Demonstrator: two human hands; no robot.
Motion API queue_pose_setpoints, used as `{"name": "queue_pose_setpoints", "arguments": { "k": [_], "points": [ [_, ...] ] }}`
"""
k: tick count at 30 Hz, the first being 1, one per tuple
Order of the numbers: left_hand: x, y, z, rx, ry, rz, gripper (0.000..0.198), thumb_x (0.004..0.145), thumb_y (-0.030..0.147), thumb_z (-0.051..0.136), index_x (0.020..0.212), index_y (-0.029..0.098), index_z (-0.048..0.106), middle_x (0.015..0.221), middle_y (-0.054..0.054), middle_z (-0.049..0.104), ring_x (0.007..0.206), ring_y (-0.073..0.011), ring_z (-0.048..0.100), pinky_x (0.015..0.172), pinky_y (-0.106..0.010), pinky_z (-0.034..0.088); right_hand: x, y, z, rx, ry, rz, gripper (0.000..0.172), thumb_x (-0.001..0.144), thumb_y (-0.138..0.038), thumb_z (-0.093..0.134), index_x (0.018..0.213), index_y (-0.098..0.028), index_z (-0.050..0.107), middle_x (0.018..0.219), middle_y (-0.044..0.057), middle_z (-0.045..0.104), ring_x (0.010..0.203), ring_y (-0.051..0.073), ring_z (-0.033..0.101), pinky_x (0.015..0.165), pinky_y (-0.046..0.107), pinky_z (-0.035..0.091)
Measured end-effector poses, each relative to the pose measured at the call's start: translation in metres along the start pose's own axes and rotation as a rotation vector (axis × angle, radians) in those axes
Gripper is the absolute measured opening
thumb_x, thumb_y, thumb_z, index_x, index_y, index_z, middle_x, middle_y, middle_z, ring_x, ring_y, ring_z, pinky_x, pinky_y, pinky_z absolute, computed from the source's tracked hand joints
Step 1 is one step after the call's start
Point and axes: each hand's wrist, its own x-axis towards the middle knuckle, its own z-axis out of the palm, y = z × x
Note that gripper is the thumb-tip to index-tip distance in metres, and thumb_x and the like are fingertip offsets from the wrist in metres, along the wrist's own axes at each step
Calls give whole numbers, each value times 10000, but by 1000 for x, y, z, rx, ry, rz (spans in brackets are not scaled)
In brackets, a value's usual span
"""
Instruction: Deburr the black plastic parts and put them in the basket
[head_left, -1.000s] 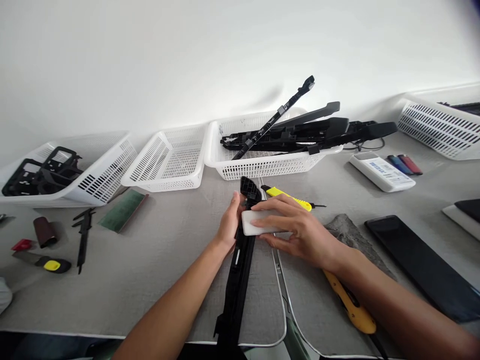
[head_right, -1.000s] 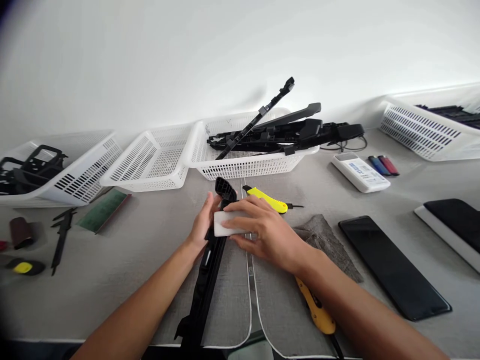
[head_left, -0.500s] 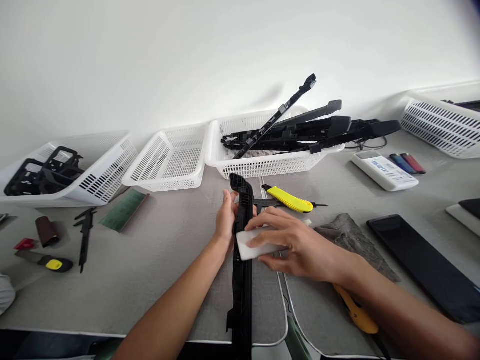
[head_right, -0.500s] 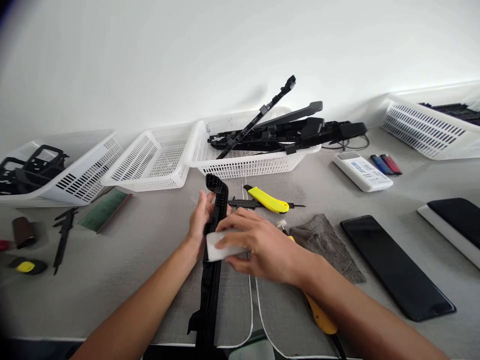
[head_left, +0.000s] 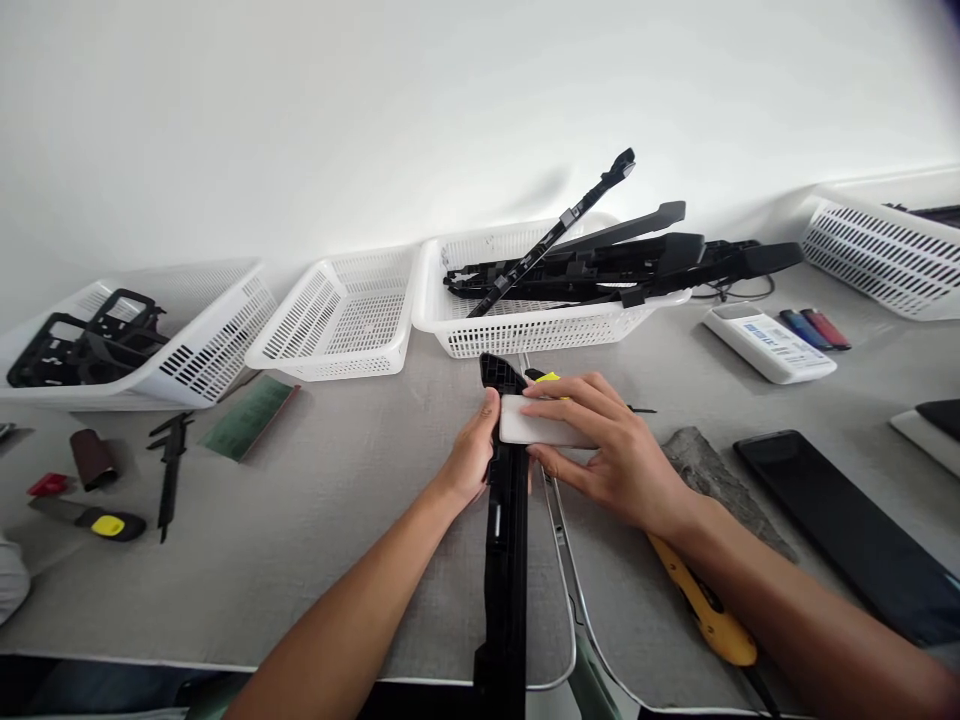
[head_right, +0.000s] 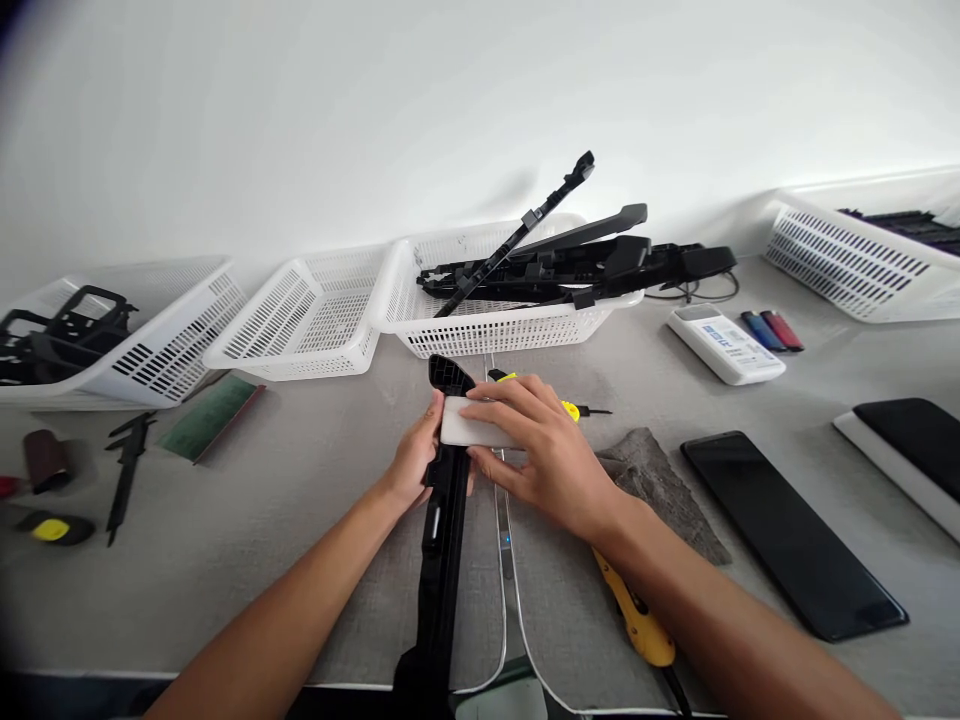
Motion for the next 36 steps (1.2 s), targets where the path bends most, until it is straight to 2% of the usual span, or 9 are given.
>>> {"name": "queue_pose_setpoints", "arguments": {
  "k": [3, 8, 11, 13, 16, 19, 25, 31, 36],
  "points": [
    [-2, 1, 4, 15, -25, 26, 851, 850, 918, 576, 1144, 133, 721, 560, -2, 654, 392, -166, 597, 418, -276, 472, -1, 0, -2, 29, 28, 36, 229, 975, -197, 707, 1192, -269, 706, 1307, 95, 727, 1139, 300, 656, 970, 513, 559],
    [-15, 6, 11, 130, -275, -31, 869, 910, 909, 473, 1265, 139, 663, 624, -35, 699, 454, -192, 641, 463, -290, 496, 1, 5, -3, -10, 144, 110, 201, 973, -225, 708, 1170, -265, 717, 1262, 102, 723, 1156, 315, 646, 989, 538, 555],
    [-18, 6, 13, 198, -247, 27, 718, 966, 765, 595, 1411, 203, 552, 659, 6, 697, 487, -151, 603, 509, -253, 472, 2, 8, -4, -63, 223, 178, 182, 959, -228, 714, 1136, -266, 724, 1245, 105, 727, 1171, 331, 652, 1020, 575, 538],
    [-19, 6, 15, 228, -202, 28, 654, 973, 711, 638, 1400, 222, 566, 660, 20, 673, 518, -148, 588, 548, -259, 471, 2, 9, -5, -83, 262, 207, 186, 943, -225, 718, 1125, -265, 725, 1232, 106, 727, 1175, 337, 659, 1032, 588, 529],
    [-18, 5, 20, 289, -164, 123, 467, 989, 601, 683, 1259, 220, 695, 848, -44, 733, 795, -202, 698, 802, -319, 543, 2, 9, -8, -34, 225, 172, 204, 952, -247, 712, 1155, -267, 725, 1240, 103, 727, 1186, 334, 660, 1034, 582, 533],
    [-19, 6, 23, 382, -189, 226, 309, 1018, 477, 668, 1166, 221, 759, 1123, -90, 743, 1170, -270, 660, 1080, -366, 459, 3, 12, -11, -26, 185, 133, 215, 963, -253, 703, 1174, -278, 736, 1272, 103, 729, 1188, 334, 653, 1034, 586, 541],
    [-25, 6, 22, 409, -194, 52, 345, 1014, 519, 624, 1131, 211, 727, 854, -24, 602, 761, -200, 535, 733, -325, 452, 5, 26, -19, -212, 396, 287, 182, 933, -280, 730, 1111, -301, 764, 1216, 96, 735, 1200, 372, 655, 1068, 658, 521],
    [-21, 4, 21, 369, -166, 134, 355, 985, 537, 669, 1120, 216, 738, 929, -41, 632, 863, -216, 549, 808, -325, 438, 4, 25, -14, -148, 284, 187, 203, 953, -276, 718, 1152, -309, 744, 1263, 96, 726, 1202, 351, 667, 1063, 618, 537],
    [-20, 3, 19, 383, -220, 66, 377, 987, 566, 650, 1099, 210, 701, 870, -15, 551, 787, -196, 506, 729, -314, 409, 4, 33, -17, -170, 401, 306, 200, 971, -315, 722, 1168, -284, 742, 1271, 117, 712, 1251, 368, 653, 1087, 635, 514]
  ]
}}
